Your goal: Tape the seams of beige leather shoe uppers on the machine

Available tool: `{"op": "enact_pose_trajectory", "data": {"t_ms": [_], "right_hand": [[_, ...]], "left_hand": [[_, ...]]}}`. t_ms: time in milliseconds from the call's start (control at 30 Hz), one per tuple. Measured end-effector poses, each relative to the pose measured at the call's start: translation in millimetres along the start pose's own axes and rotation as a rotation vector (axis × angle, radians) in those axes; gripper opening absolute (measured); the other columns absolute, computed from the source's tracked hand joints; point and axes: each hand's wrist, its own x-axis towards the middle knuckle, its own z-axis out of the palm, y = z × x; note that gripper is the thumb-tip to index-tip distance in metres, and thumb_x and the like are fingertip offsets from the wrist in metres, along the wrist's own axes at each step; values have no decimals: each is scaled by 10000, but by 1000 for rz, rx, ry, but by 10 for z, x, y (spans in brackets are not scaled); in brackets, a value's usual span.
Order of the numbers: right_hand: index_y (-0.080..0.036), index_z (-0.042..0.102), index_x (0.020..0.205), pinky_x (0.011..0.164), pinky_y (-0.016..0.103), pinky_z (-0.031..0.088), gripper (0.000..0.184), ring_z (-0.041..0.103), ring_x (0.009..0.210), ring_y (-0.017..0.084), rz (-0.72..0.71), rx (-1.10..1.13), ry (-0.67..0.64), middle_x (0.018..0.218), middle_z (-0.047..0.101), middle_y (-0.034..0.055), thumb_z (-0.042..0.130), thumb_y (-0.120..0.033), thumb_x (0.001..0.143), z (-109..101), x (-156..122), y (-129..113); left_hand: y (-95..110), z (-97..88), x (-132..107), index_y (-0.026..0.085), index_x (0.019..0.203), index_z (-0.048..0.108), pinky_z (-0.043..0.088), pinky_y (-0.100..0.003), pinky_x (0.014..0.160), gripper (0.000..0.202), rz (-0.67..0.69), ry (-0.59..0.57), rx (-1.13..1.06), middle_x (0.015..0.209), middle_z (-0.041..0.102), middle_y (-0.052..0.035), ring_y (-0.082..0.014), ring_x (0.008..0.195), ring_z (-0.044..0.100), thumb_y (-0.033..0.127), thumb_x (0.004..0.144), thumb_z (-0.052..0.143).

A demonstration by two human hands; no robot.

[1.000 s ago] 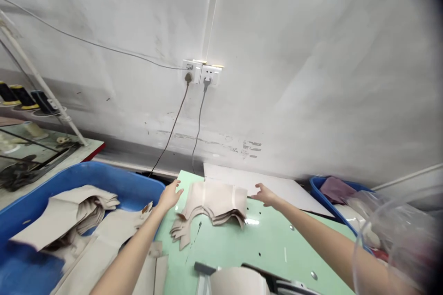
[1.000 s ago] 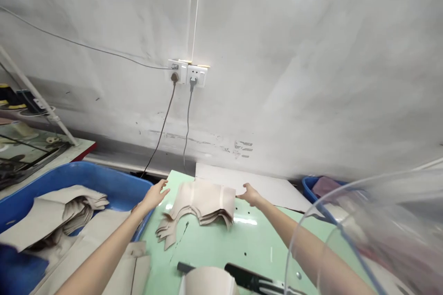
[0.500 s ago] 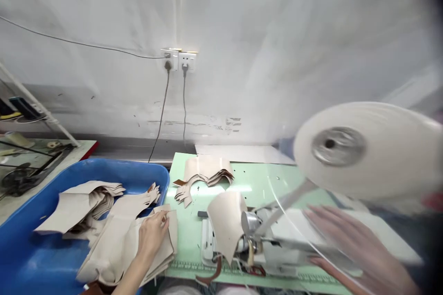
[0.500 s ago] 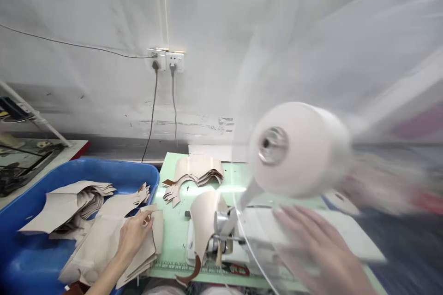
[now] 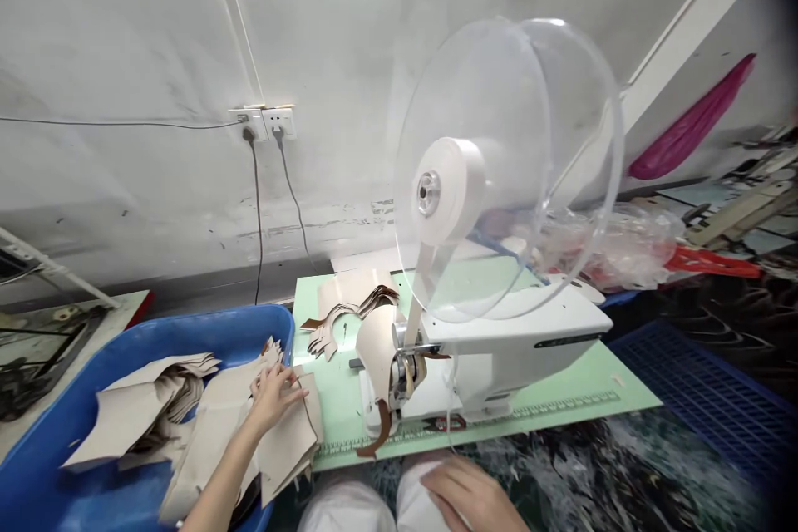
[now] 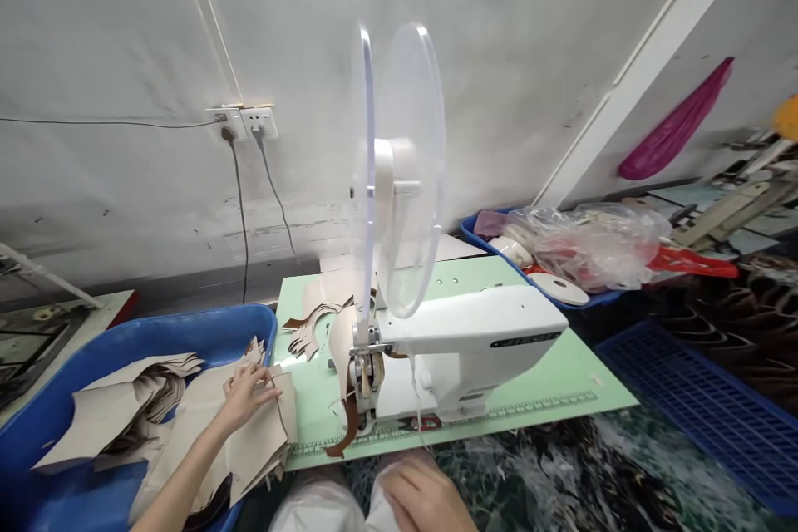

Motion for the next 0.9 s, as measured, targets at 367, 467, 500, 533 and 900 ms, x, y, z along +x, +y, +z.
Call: {"op": "enact_pose_trajectory", "data": {"t_ms": [367, 467, 500, 533, 900], "right_hand": [[-285, 461, 1387, 1182, 444, 217, 671, 197, 1436, 282, -80, 393, -171, 1542, 305, 49, 691, -176, 766, 489, 1362, -779], [-196, 699, 951, 943, 303, 432, 207, 545, 1083, 233, -20, 552, -165, 1079, 649, 43, 740, -287, 770, 303, 1253, -821], [-173, 696, 825, 788, 245, 446, 144, 569, 868, 174, 46, 619, -140, 852, 640, 11, 731, -306, 781, 186, 1170, -824], [-158, 681, 760, 667, 215, 407, 180, 519, 721, 129, 126, 682, -102, 714, 577, -14, 715, -330, 798, 51, 1077, -820], [-131, 660, 770, 613, 230, 415, 388, 544, 672, 149, 474, 1325, 433, 686, 618, 25, 743, -510, 747, -564, 1003, -469]], "left_hand": [[634, -845, -877, 256, 788, 655, 296, -435, 1086, 310, 193, -142, -319, 873, 686, -29, -267, 986, 576, 535, 848, 534], [969, -966, -1048, 240, 852, 652, 465, -300, 851, 343, 244, -244, -434, 843, 662, -32, -228, 877, 586, 548, 878, 503], [1072, -959, -1084, 236, 887, 659, 476, -282, 797, 363, 237, -254, -486, 855, 662, -36, -228, 866, 585, 571, 860, 524], [1174, -930, -1101, 231, 908, 667, 480, -275, 773, 394, 221, -248, -541, 861, 663, -39, -231, 863, 583, 602, 819, 567], [2122, -749, -574, 158, 672, 587, 306, -193, 516, 489, 115, -193, -795, 631, 456, 18, -119, 603, 390, 631, 794, 577]]}}
